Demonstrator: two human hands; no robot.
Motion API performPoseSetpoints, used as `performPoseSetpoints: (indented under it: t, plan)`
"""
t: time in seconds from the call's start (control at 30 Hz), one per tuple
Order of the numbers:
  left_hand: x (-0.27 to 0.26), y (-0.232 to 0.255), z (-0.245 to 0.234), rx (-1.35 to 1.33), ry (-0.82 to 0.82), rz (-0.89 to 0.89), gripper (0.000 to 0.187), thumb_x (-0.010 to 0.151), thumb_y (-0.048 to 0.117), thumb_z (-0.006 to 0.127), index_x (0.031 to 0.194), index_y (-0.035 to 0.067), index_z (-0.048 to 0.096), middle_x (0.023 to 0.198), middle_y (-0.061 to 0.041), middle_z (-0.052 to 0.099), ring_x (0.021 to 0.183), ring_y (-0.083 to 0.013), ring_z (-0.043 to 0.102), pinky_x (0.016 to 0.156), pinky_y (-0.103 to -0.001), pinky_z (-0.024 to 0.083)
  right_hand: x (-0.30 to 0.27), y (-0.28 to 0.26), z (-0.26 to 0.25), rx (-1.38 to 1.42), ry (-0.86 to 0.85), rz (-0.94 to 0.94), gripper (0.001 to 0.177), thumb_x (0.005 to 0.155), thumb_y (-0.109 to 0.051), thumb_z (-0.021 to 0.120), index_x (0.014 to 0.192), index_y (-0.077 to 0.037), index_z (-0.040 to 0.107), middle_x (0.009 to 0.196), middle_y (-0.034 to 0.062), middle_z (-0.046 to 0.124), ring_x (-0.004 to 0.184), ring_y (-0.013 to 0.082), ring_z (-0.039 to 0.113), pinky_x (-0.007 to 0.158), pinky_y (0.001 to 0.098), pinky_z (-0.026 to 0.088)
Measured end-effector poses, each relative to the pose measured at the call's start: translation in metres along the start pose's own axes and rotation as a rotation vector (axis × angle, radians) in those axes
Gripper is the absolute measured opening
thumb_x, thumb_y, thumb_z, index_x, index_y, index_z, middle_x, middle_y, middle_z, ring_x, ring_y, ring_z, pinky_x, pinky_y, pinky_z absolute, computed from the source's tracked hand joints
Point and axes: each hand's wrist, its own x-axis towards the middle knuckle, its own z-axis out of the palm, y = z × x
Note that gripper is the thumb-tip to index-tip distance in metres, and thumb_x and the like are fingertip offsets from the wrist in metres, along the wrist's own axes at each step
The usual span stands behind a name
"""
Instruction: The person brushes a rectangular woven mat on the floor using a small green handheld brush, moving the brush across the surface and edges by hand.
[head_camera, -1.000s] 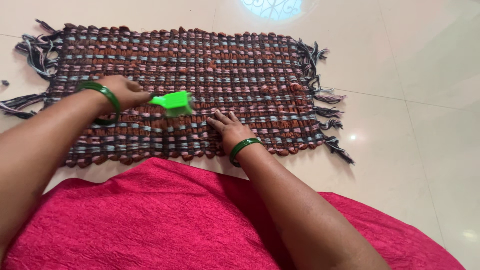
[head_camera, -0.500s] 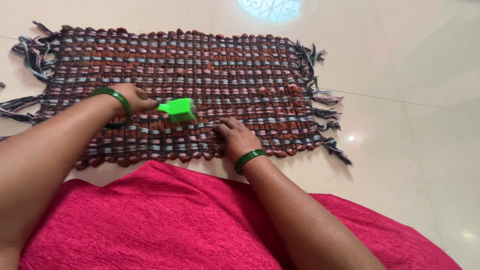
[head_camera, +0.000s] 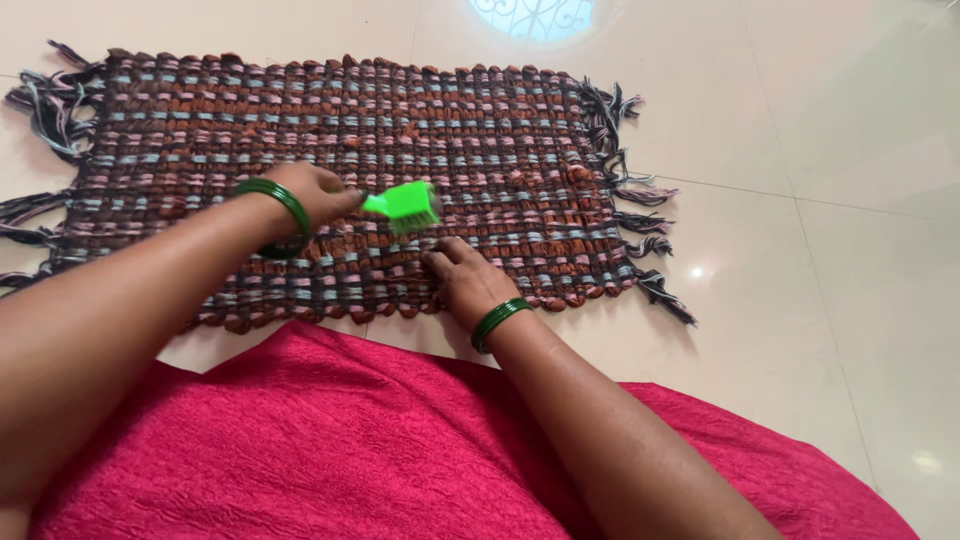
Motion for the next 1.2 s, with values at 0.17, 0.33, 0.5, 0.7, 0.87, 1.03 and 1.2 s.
performPoseSetpoints:
  t: [0.17,0.33,0.5,0.7,0.87,1.03,1.2]
  plan:
    - [0.012,-0.015,0.008,0.21,-0.013,-0.027,0.059,0.089,0.067,0.058,0.127,0.025,0.075,0.127,-0.011,0.073,0.118,-0.0329,0.067,0.109,-0.045,0.048,-0.004,-0.004,-0.006,-0.026,-0.036,0.028,0.046,0.093,-0.022,0.062,0.139,-0.027,0.058,0.148,-0.0003,0.052,0.129,0.0259,0.058,0.103,0.0412,0.052]
    - [0.005,-0.065,-0.015,0.226,-0.012,-0.157,0.062,0.089,0.068,0.06,0.132,0.026,0.073,0.135,-0.012,0.069,0.123,-0.0311,0.066,0.11,-0.046,0.048,-0.002,0.011,-0.002,-0.063,-0.02,-0.055,0.061,0.084,-0.026,0.069,0.143,-0.029,0.053,0.151,-0.003,0.046,0.138,0.0247,0.047,0.102,0.042,0.048]
    - [-0.011,-0.064,-0.024,0.222,0.046,-0.162,0.062,0.088,0.066,0.061,0.132,0.023,0.073,0.132,-0.011,0.073,0.121,-0.0311,0.069,0.108,-0.046,0.05,-0.006,0.015,-0.012,-0.124,-0.156,-0.088,0.058,0.092,-0.03,0.064,0.148,-0.032,0.049,0.161,-0.0049,0.039,0.141,0.0221,0.046,0.107,0.0432,0.048]
    - [-0.029,-0.003,-0.042,0.147,0.038,-0.125,0.062,0.094,0.066,0.055,0.134,0.022,0.072,0.131,-0.013,0.073,0.117,-0.031,0.069,0.104,-0.047,0.052,-0.022,0.017,-0.028,-0.271,-0.197,-0.114,0.065,0.088,-0.034,0.066,0.148,-0.04,0.044,0.162,0.0014,0.029,0.146,0.0384,0.028,0.109,0.0534,0.039]
    - [-0.022,0.056,-0.043,0.226,-0.064,-0.09,0.059,0.097,0.064,0.05,0.138,0.024,0.068,0.136,-0.012,0.069,0.115,-0.0283,0.071,0.1,-0.048,0.056,-0.015,0.02,-0.017,-0.234,-0.195,-0.075,0.058,0.094,-0.03,0.06,0.148,-0.043,0.045,0.164,0.0009,0.029,0.147,0.0391,0.03,0.111,0.0499,0.041]
    - [0.004,0.074,-0.007,0.219,-0.047,0.036,0.06,0.095,0.064,0.053,0.132,0.022,0.075,0.128,-0.011,0.075,0.113,-0.0284,0.071,0.104,-0.044,0.053,-0.013,0.02,-0.015,-0.245,-0.19,-0.07,0.058,0.094,-0.027,0.06,0.148,-0.041,0.047,0.164,-0.0002,0.033,0.148,0.0367,0.033,0.115,0.0455,0.04]
    - [0.006,0.041,0.025,0.071,-0.109,-0.102,0.058,0.094,0.063,0.055,0.134,0.023,0.068,0.122,-0.018,0.072,0.111,-0.037,0.069,0.097,-0.052,0.055,-0.017,0.027,-0.02,-0.166,-0.221,-0.046,0.06,0.092,-0.026,0.062,0.147,-0.042,0.045,0.164,-0.0051,0.03,0.15,0.034,0.028,0.114,0.0441,0.038]
